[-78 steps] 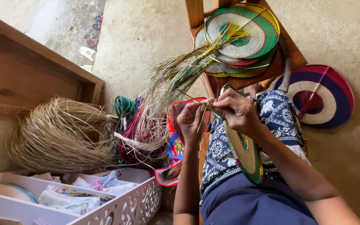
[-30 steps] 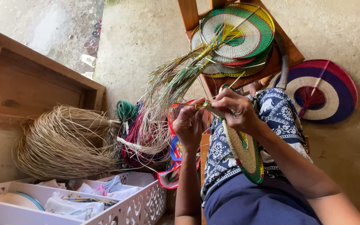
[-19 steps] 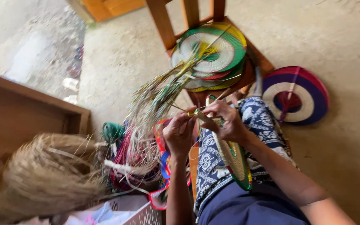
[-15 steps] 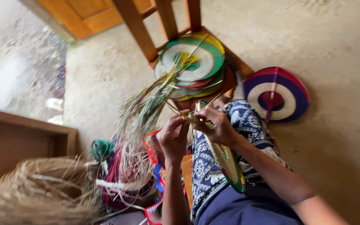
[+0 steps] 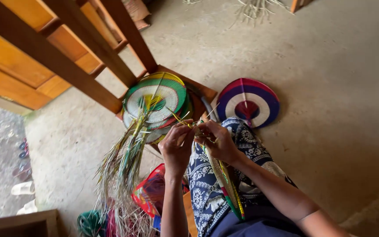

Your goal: Weaving natural fibers and trimming them with a blade to create decorative fans

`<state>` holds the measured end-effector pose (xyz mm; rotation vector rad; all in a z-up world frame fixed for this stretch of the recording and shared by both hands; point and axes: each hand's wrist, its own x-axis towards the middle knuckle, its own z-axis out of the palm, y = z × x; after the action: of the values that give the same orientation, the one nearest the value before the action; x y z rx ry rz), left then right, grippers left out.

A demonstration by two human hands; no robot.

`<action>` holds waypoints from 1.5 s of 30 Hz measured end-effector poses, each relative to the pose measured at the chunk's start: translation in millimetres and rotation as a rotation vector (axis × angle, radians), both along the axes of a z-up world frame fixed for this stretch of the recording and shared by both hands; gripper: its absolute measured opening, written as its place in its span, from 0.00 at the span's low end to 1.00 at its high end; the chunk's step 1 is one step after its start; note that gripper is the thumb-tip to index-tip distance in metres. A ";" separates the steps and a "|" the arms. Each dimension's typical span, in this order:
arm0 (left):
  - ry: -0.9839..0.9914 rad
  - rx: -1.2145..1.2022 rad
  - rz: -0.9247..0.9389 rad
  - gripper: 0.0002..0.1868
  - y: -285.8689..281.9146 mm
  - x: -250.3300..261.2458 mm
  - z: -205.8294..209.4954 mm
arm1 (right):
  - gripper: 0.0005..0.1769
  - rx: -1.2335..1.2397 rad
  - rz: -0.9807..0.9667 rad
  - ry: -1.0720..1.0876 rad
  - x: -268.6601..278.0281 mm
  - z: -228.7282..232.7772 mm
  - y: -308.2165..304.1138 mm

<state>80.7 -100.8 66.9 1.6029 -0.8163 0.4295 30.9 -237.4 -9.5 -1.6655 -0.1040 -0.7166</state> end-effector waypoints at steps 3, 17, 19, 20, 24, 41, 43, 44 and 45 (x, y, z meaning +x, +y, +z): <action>-0.002 0.011 -0.059 0.06 -11.9 0.4 0.1 | 0.16 0.080 -0.011 0.007 -2.2 -7.2 -7.1; 0.018 0.082 -0.097 0.06 -37.7 -6.5 1.1 | 0.17 0.143 -0.023 -0.023 -5.8 -29.4 -20.3; 0.020 0.092 -0.092 0.06 -37.5 -5.7 -2.8 | 0.17 0.132 -0.018 -0.032 -5.4 -30.1 -19.6; 0.035 0.077 -0.092 0.06 -36.6 -4.4 -6.7 | 0.16 0.140 -0.018 -0.042 -5.0 -31.8 -18.6; 0.008 0.077 -0.055 0.05 -39.1 -10.4 -2.7 | 0.15 0.151 0.008 -0.047 -8.4 -26.9 -16.7; -0.031 0.028 0.056 0.07 -44.5 -15.7 -18.4 | 0.15 0.130 0.037 -0.051 -6.9 -40.7 -17.0; -0.032 0.026 0.065 0.07 -45.8 -16.6 -23.6 | 0.15 0.133 0.041 -0.043 -8.0 -44.1 -17.7; -0.033 0.029 0.061 0.07 -46.3 -17.7 -23.4 | 0.14 0.156 0.024 -0.030 -8.9 -44.2 -18.1; -0.034 0.030 0.059 0.07 -46.9 -18.5 -23.2 | 0.14 0.178 0.008 -0.019 -9.3 -44.2 -18.7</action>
<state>62.1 -147.7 43.7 1.6548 -0.8067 0.4897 21.6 -256.2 -53.7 -1.4877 -0.0584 -0.7145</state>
